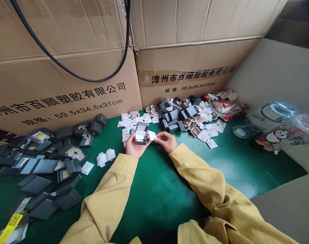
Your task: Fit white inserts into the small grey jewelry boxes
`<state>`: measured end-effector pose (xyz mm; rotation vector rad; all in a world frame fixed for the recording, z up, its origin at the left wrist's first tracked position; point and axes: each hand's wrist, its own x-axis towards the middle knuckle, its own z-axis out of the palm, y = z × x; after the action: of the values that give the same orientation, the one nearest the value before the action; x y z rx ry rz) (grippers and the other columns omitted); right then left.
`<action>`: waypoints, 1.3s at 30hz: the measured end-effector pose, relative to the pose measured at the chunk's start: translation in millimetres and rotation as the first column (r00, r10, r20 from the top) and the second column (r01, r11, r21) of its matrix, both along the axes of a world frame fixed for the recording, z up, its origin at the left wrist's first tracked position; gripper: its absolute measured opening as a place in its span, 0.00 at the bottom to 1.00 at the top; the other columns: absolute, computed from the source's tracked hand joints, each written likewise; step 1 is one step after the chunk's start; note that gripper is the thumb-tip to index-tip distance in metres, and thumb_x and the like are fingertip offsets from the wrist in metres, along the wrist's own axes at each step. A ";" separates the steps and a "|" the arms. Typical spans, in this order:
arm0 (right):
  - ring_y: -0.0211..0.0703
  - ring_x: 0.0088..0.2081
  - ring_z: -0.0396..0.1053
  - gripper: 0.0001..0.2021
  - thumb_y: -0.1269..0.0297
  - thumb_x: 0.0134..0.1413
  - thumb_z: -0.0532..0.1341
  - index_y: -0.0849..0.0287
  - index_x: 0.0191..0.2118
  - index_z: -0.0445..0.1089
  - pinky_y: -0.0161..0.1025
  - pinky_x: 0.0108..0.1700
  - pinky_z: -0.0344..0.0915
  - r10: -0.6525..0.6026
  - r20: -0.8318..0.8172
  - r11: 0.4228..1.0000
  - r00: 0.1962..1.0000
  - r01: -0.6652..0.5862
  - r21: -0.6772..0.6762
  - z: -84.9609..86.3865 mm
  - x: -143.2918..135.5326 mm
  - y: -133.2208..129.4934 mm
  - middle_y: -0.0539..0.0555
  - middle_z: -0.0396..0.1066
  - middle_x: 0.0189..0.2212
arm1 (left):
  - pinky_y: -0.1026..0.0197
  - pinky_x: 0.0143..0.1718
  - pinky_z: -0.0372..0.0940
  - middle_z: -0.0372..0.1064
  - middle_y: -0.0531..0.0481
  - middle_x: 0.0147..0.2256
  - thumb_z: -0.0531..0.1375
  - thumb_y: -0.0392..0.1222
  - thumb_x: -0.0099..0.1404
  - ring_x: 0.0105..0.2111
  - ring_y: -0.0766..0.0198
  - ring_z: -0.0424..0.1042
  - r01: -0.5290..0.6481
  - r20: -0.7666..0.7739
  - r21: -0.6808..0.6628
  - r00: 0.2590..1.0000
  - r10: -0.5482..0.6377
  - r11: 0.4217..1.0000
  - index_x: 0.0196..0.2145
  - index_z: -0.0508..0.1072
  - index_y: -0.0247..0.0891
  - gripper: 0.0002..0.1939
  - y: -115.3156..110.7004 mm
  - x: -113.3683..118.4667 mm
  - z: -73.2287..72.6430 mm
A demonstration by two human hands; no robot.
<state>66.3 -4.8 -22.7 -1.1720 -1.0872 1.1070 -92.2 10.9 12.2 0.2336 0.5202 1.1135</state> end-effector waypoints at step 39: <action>0.34 0.27 0.65 0.24 0.56 0.36 0.66 0.57 0.43 0.67 0.35 0.33 0.66 0.184 0.038 0.982 0.982 -0.185 0.030 -0.7 8.4 1.6 0.50 0.69 0.29 | 0.43 0.42 0.63 0.71 0.43 0.31 0.52 0.39 0.57 0.35 0.57 0.71 0.027 -0.102 -0.012 0.994 -0.028 1.000 0.38 0.69 0.32 0.12 -1.5 2.9 4.5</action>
<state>74.7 -3.2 -23.5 -1.0843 -1.2567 1.2100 -89.3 9.3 16.7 0.2884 0.6117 1.0757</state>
